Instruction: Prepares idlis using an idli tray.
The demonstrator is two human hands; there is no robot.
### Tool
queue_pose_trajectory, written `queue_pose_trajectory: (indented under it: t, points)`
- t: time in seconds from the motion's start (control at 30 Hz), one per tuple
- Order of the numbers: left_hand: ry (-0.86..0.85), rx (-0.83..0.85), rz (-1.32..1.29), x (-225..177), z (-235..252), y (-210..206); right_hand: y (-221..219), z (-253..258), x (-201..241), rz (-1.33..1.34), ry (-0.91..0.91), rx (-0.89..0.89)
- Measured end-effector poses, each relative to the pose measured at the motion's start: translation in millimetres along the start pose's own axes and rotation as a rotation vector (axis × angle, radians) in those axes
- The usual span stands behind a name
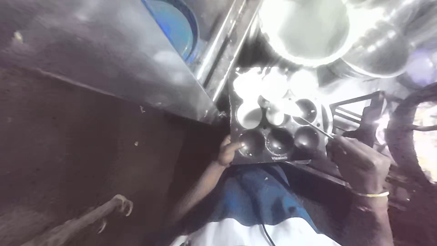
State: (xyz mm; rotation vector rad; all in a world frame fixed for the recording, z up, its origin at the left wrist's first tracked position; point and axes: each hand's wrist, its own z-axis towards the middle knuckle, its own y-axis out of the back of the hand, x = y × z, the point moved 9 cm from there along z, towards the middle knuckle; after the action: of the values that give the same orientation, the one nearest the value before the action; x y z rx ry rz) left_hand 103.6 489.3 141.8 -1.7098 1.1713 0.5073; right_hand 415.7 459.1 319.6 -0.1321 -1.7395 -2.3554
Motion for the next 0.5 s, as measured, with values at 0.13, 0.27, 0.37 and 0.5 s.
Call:
queue_pose_trajectory:
  t: [0.13, 0.27, 0.37, 0.5]
  points:
    - [0.005, -0.03, 0.081, -2, -3, 0, 15, 56, -28, 0.392, -0.187, 0.044]
    - [0.01, -0.105, 0.098, 6, -8, 5, -16, 208, -48, 0.274, -0.178, 0.323]
    - [0.043, -0.136, 0.109, 15, -17, 5, -97, 313, -48, -0.089, -0.105, 0.509]
    - [0.041, -0.156, 0.087, 18, -18, 5, -166, 341, 4, -0.339, -0.156, 0.976]
